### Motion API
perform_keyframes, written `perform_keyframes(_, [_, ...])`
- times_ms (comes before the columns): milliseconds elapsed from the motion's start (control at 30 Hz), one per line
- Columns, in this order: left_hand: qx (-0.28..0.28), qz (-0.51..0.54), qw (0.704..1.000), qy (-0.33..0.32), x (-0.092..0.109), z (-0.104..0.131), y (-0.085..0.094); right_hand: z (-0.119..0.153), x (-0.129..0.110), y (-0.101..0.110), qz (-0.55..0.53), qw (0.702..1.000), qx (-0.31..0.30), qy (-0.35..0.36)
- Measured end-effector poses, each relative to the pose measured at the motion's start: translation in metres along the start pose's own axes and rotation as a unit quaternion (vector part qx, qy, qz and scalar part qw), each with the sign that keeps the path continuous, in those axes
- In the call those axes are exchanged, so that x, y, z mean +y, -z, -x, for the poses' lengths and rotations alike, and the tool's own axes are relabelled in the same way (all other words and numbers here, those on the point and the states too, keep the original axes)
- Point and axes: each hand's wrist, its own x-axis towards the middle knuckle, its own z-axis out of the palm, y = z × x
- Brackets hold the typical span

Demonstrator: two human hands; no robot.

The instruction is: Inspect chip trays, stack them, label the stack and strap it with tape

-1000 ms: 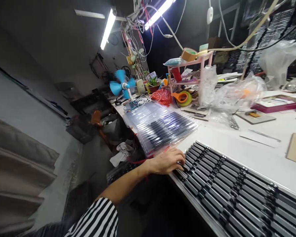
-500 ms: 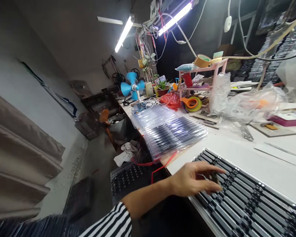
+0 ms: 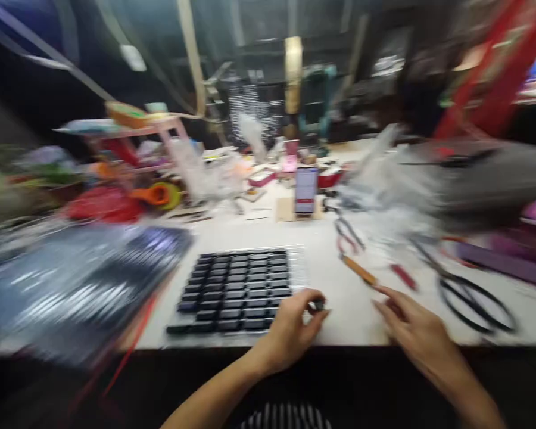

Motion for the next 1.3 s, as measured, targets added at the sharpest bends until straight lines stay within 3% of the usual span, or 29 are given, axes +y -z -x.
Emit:
perform_keyframes(133, [-0.043,-0.075,0.994,-0.060,-0.016,-0.018,-0.022,0.001,0.009,0.018,0.038,0.995,-0.092,-0.026])
perform_keyframes(267, [-0.043,-0.108,0.988,-0.097,-0.023,-0.023,-0.034,-0.025,-0.002,0.031,0.182,0.961,-0.206,0.030])
perform_keyframes(333, [-0.035,-0.106,0.988,-0.110,-0.027,-0.025,-0.036,-0.043,-0.006,0.030,0.210,0.950,-0.227,0.046])
perform_keyframes(600, [-0.070,-0.103,0.983,-0.138,-0.039,-0.033,-0.033,-0.114,-0.003,-0.006,0.208,0.953,-0.217,0.032])
perform_keyframes(800, [-0.065,-0.097,0.990,-0.082,-0.021,-0.026,-0.032,-0.140,0.025,0.011,0.186,0.966,-0.178,-0.038])
perform_keyframes(967, [-0.082,-0.079,0.992,-0.051,-0.023,-0.023,-0.032,-0.141,0.048,0.020,0.181,0.967,-0.168,-0.063])
perform_keyframes(1200, [-0.090,-0.065,0.991,-0.069,-0.023,-0.019,-0.031,-0.159,0.012,-0.015,0.160,0.964,-0.204,-0.052])
perform_keyframes(1300, [-0.095,-0.069,0.990,-0.074,-0.019,-0.020,-0.030,-0.174,0.008,-0.025,0.161,0.961,-0.212,-0.070])
